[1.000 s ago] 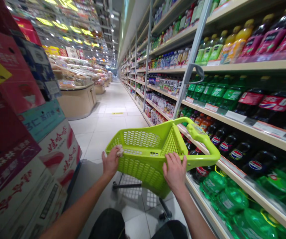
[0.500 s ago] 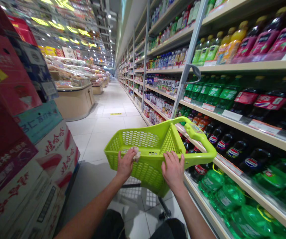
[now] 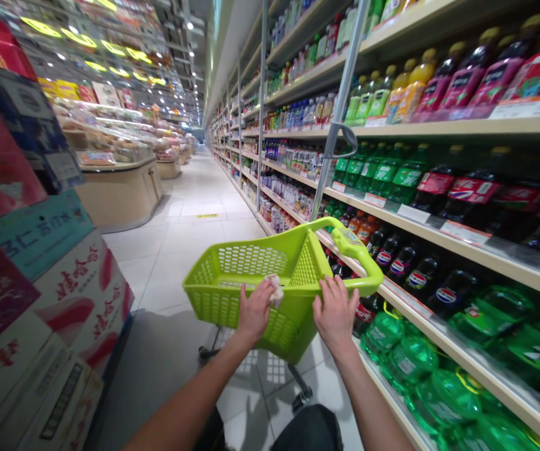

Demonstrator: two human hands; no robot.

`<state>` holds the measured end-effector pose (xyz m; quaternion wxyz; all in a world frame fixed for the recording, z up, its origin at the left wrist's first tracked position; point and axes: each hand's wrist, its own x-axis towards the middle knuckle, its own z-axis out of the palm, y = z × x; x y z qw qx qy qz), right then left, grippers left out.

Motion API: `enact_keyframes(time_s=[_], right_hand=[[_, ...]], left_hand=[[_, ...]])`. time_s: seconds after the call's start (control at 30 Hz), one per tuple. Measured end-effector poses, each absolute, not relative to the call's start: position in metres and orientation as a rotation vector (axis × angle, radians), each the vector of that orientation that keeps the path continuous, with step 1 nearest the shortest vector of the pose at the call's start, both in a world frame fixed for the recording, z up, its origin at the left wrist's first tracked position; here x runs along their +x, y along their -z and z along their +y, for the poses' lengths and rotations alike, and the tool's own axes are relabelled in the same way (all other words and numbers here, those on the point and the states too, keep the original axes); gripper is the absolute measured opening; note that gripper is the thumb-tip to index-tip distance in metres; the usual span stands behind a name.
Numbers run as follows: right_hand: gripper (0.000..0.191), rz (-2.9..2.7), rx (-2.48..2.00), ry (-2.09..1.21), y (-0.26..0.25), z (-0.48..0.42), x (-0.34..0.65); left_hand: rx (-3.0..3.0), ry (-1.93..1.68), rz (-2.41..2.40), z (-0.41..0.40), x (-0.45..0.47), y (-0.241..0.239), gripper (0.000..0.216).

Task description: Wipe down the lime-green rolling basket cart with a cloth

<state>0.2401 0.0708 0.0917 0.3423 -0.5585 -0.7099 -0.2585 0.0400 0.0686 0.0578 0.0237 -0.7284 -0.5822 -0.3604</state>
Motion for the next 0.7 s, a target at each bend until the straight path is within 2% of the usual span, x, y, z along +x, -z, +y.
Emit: enact_keyframes(time_s=[0.17,0.37,0.43,0.57,0.7], right_hand=[[0.033,-1.848,-1.437,0.623,-0.093,0.069,0.238],[0.033,-1.833,-1.421,0.608,-0.095,0.064,0.231],[0.033,-1.866,-1.415,0.596,-0.097,0.061,0.231],[0.032,-1.863,-1.428,0.57,-0.098,0.056,0.227],[0.034,-1.854,-1.422,0.575,-0.098,0.056,0.224]], left_hand=[[-1.939,1.208,-2.117,0.073,0.029,-0.057,0.036],[-2.331,1.163,-1.656,0.071,0.071,-0.069,0.038],[-2.303,1.19,-1.69,0.072,0.066,-0.069,0.038],[-1.989,1.289,-2.057,0.077,0.04,-0.064,0.036],[-2.221,1.266,-1.858,0.071,0.061,-0.073,0.037]])
